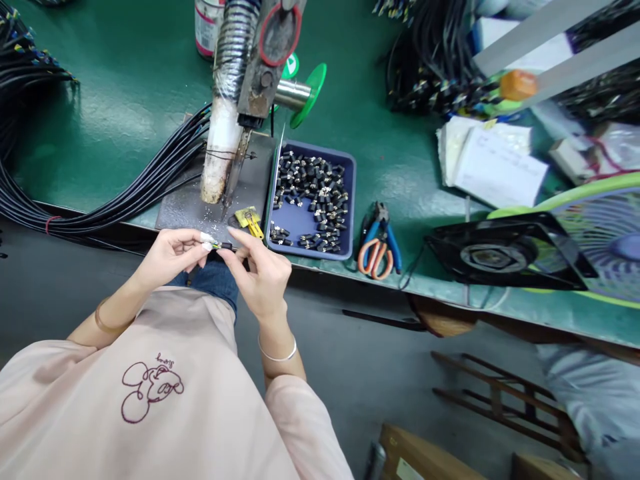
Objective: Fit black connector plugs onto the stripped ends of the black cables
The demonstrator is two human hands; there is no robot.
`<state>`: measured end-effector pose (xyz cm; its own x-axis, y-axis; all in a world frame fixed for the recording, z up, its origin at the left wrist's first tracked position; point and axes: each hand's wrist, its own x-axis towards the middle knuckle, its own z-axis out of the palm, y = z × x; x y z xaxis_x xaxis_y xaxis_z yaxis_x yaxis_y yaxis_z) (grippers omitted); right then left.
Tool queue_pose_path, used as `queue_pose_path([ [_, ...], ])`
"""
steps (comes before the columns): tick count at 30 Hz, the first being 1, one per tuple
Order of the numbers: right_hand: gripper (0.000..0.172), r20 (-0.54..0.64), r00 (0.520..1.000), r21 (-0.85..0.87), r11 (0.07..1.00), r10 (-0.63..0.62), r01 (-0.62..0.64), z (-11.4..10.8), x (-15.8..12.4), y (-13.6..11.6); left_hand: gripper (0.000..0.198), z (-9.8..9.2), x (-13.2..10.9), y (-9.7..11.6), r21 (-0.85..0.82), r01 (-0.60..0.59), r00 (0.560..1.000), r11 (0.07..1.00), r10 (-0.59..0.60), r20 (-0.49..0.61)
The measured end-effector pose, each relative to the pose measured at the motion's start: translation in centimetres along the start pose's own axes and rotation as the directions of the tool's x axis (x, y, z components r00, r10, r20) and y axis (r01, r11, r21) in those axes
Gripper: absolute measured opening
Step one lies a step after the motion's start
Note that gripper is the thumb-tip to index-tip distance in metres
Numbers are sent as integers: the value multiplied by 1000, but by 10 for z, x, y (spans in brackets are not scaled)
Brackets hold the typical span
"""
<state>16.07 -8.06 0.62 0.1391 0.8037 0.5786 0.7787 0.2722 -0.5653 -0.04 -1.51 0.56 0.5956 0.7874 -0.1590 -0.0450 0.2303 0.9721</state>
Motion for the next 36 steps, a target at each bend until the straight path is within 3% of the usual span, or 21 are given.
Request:
queue_pose_path([
  [5, 4, 34, 990, -125, 983, -134, 138, 4, 3, -8, 21, 2, 1, -10, 111, -180, 977, 977, 191, -98],
  [8, 10, 31, 999, -126, 991, -34, 38, 10, 1, -10, 12, 5, 0, -16, 322, -281, 919, 904, 351, -181],
  [11, 9, 23, 994, -28, 994, 104, -103, 15, -2, -10, 12, 8, -1, -17, 448, -329, 871, 831, 451, -197],
  [14, 11, 73, 970, 134, 961, 233, -241, 16, -3, -9, 13, 8, 2, -18, 367, -286, 900, 885, 379, -213],
  [17, 9, 44, 948, 255, 914, 316, -317, 14, -4, -7, 17, 5, 6, -19, 113, -182, 965, 977, 200, -172],
  [22, 13, -310, 917, 339, 930, 253, -142, 12, -7, -3, 22, 0, 12, -18, -83, -83, 983, 993, 67, -171],
  [25, 14, -247, 935, 301, 938, 254, -175, 12, -9, 1, 19, 0, 15, -15, -115, -83, 981, 990, 61, -182],
  [27, 11, -185, 961, 192, 967, 204, -168, 13, -10, 4, 19, 1, 16, -13, -126, -86, 981, 988, 62, -183],
  [29, 10, -168, 984, 59, 997, 63, -54, 14, -9, 5, 19, 1, 18, -13, -129, -80, 980, 988, 55, -190],
  [32, 15, -168, 977, -71, 991, -128, 117, 17, -5, 7, 20, 1, 21, -13, -123, -70, 977, 990, 43, -208],
  [36, 17, -152, 975, -98, 984, -160, 146, 23, -2, 10, 19, 1, 25, -15, -93, -79, 972, 992, 56, -227],
])
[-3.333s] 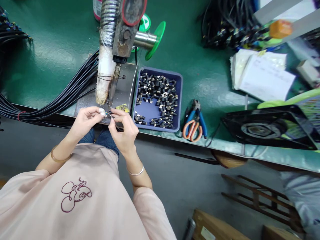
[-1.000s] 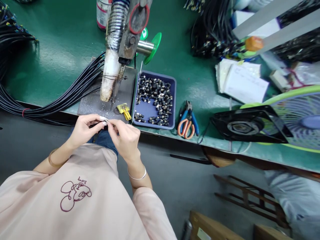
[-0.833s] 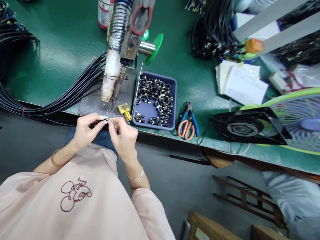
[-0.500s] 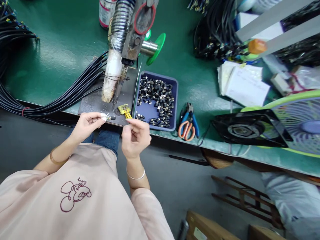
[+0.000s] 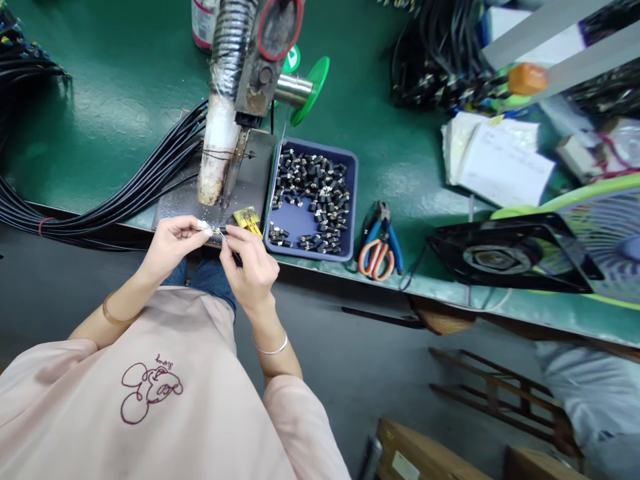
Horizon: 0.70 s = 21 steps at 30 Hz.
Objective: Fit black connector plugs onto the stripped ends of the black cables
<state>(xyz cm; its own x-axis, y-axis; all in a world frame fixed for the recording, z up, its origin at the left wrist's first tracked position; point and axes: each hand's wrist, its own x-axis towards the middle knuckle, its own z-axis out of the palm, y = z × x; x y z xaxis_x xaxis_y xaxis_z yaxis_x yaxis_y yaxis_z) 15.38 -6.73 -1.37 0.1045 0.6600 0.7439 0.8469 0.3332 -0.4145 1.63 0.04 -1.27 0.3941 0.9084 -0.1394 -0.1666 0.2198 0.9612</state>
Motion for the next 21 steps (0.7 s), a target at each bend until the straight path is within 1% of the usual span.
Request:
queue_pose_path([
  [5, 15, -4, 997, 54, 996, 77, -77, 7, -2, 3, 18, 1, 5, -2, 22, -14, 1000, 1000, 15, -26],
  [9, 12, -6, 990, 98, 986, 138, -137, 9, -2, 5, 20, 2, 10, -2, 39, -31, 999, 999, 32, -23],
  [13, 12, -13, 988, 115, 982, 151, -149, 11, -1, 7, 21, 3, 12, 0, 61, -24, 999, 998, 25, -20],
  [18, 12, -7, 986, 114, 980, 167, -165, 13, 0, 9, 26, 3, 13, 2, 70, 17, 999, 997, -14, -38],
  [21, 12, 2, 985, 122, 978, 173, -171, 12, 1, 11, 28, 2, 13, 2, 67, 40, 999, 997, -38, -27],
])
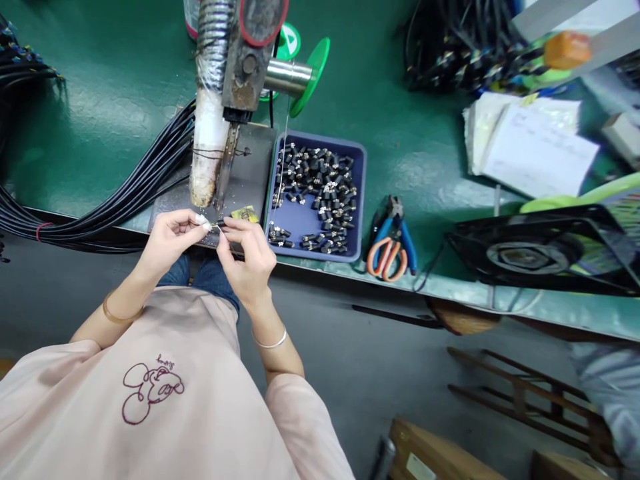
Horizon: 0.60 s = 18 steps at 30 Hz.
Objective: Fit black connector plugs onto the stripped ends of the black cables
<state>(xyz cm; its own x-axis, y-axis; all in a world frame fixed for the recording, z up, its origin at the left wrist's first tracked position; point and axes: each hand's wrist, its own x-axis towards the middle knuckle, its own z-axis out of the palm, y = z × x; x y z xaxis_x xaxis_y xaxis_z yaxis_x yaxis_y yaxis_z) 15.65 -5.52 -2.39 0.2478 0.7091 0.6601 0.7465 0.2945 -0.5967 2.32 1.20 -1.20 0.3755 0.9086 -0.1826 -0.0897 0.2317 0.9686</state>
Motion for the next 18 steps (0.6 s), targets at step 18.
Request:
queue_pose_path([
  [18, 13, 6, 1000, 29, 999, -20, 20, -3, 1, 3, 24, -1, 1, 4, 16, 17, 999, 1000, -17, 47],
])
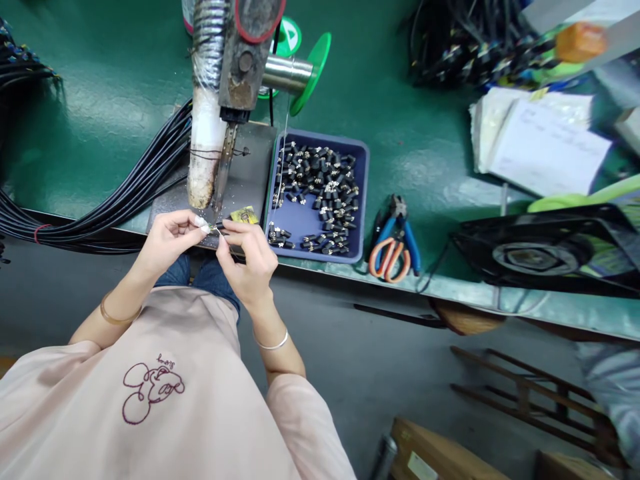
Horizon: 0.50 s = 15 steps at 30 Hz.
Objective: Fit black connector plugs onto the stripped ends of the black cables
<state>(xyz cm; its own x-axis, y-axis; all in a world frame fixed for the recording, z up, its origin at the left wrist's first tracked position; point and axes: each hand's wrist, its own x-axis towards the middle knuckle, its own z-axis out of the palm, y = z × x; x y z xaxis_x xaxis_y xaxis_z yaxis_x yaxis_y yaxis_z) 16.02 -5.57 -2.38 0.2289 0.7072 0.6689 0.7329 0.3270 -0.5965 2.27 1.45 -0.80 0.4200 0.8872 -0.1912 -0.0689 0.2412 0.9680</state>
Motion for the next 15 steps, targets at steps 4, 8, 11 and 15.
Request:
queue_pose_path([
  [4, 13, 4, 1000, -4, 1000, -8, 9, 0, 1, 0, 26, 0, 0, 0, 6, -17, 1000, 1000, 17, -17],
  [8, 12, 3, 1000, 10, 1000, -7, 7, 0, 3, -1, 28, 0, -1, 2, 4, -21, 1000, 1000, 21, -17],
  [11, 12, 5, 1000, 11, 1000, -4, 3, 0, 4, -3, 30, 0, -1, 2, -12, -20, 1000, 1000, 20, -11],
  [15, 12, 10, 1000, 9, 1000, 18, -18, -1, 4, -3, 30, -1, -2, 2, -56, 5, 1000, 998, -4, 30],
])
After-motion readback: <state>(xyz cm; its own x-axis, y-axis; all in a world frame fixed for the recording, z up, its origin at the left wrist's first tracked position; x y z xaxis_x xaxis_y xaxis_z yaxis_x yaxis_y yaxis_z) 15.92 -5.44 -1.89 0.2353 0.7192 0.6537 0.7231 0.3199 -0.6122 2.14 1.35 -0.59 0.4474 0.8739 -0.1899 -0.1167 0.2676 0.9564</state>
